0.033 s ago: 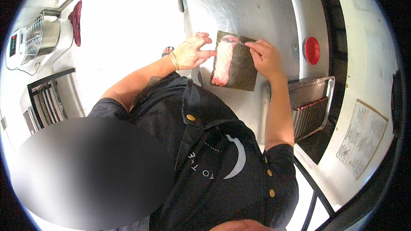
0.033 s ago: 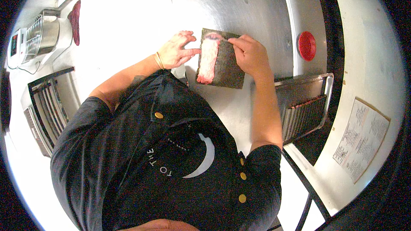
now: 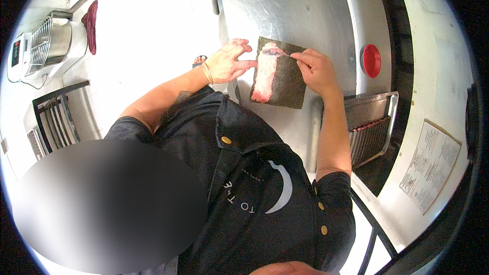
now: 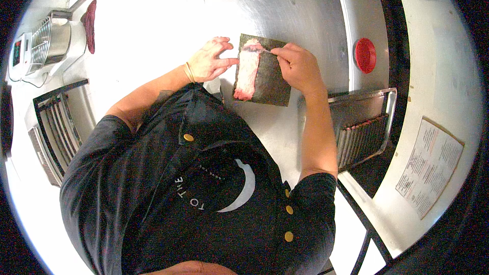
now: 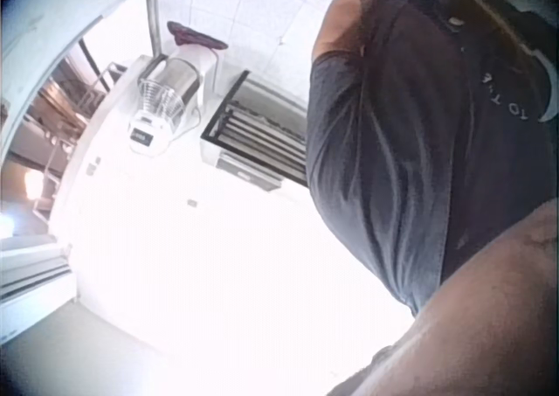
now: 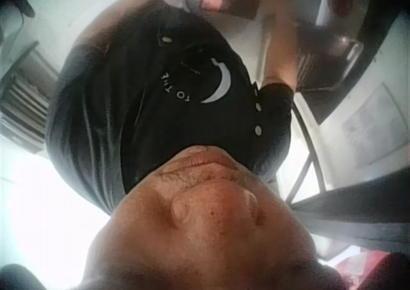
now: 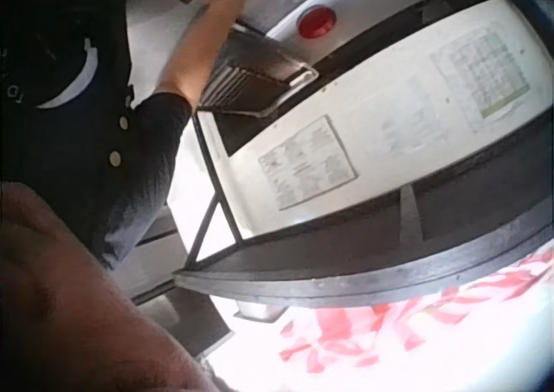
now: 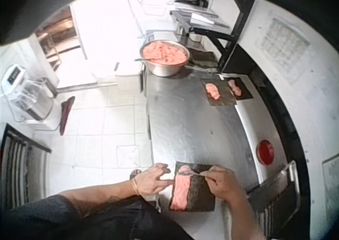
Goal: The person spreads a pink paste onto a sheet of seaweed using a spoon and then rolls the seaweed into a cylinder by hand.
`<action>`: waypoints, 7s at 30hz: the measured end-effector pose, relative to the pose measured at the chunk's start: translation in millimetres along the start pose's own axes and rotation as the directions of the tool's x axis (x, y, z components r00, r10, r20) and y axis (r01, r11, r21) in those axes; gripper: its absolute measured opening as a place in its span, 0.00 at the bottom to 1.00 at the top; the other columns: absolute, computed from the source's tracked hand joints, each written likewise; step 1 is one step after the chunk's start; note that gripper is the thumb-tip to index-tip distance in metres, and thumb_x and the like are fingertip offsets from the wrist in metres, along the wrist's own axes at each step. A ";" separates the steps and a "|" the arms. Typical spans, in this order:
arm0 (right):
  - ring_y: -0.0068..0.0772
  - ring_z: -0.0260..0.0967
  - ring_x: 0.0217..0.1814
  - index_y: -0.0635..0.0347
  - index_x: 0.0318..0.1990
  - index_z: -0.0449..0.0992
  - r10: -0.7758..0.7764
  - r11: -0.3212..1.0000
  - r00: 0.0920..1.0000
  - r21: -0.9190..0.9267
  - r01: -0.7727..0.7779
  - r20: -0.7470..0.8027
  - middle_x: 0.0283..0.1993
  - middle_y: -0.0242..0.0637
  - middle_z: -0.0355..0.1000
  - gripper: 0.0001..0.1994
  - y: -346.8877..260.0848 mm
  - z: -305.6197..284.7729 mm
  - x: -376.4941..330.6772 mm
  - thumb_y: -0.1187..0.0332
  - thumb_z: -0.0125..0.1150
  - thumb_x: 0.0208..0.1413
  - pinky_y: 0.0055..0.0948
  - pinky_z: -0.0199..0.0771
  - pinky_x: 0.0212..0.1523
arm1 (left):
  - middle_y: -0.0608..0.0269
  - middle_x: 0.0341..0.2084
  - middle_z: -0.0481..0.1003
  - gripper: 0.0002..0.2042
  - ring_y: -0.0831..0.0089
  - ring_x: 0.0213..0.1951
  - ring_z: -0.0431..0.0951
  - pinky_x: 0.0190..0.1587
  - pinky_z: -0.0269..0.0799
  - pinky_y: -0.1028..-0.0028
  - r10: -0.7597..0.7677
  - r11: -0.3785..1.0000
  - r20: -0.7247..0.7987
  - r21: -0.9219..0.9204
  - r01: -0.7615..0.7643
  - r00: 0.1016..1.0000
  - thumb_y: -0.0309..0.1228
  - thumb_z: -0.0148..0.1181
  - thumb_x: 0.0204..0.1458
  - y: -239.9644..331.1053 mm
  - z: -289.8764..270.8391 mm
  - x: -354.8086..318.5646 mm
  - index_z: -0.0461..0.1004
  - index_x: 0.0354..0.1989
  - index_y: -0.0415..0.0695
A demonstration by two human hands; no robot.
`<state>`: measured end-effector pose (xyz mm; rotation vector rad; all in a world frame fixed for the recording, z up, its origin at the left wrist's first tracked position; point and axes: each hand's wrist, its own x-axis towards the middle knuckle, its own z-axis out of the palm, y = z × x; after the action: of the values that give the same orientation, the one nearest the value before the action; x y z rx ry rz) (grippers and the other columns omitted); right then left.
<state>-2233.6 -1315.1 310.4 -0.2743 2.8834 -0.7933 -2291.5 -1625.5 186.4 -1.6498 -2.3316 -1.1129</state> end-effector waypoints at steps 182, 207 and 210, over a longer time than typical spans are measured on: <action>0.53 0.73 0.32 0.61 0.30 0.73 0.763 0.353 -0.404 0.848 -0.395 -0.505 0.28 0.50 0.75 0.19 -70.6 148.7 -84.3 0.56 0.74 0.55 0.45 0.73 0.37 | 0.69 0.42 0.82 0.08 0.78 0.40 0.79 0.44 0.76 0.73 0.214 0.487 0.728 -0.658 0.575 0.652 0.28 0.60 0.68 -74.8 21.3 196.6 0.77 0.50 0.39; 0.61 0.81 0.42 0.60 0.54 0.80 0.859 0.432 -0.001 0.726 -0.534 -0.512 0.38 0.59 0.80 0.15 -186.3 170.0 62.4 0.73 0.57 0.61 0.47 0.79 0.45 | 0.57 0.73 0.65 0.27 0.54 0.77 0.57 0.76 0.54 0.52 0.534 0.826 0.580 -0.203 -0.526 0.615 0.41 0.61 0.65 -181.3 -77.3 194.0 0.68 0.72 0.49; 0.58 0.81 0.40 0.59 0.53 0.81 0.872 0.401 -0.001 0.716 -0.571 -0.489 0.37 0.56 0.80 0.15 -184.3 168.3 67.8 0.73 0.55 0.61 0.45 0.80 0.44 | 0.57 0.76 0.60 0.30 0.55 0.79 0.53 0.78 0.49 0.50 0.514 0.825 0.626 -0.175 -0.538 0.586 0.46 0.59 0.65 -191.5 -63.6 195.0 0.65 0.74 0.49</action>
<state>-2243.7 -1567.9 256.7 2.1769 2.6429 -1.2873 -2556.2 -1539.4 222.7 -2.8077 -1.8206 -0.3829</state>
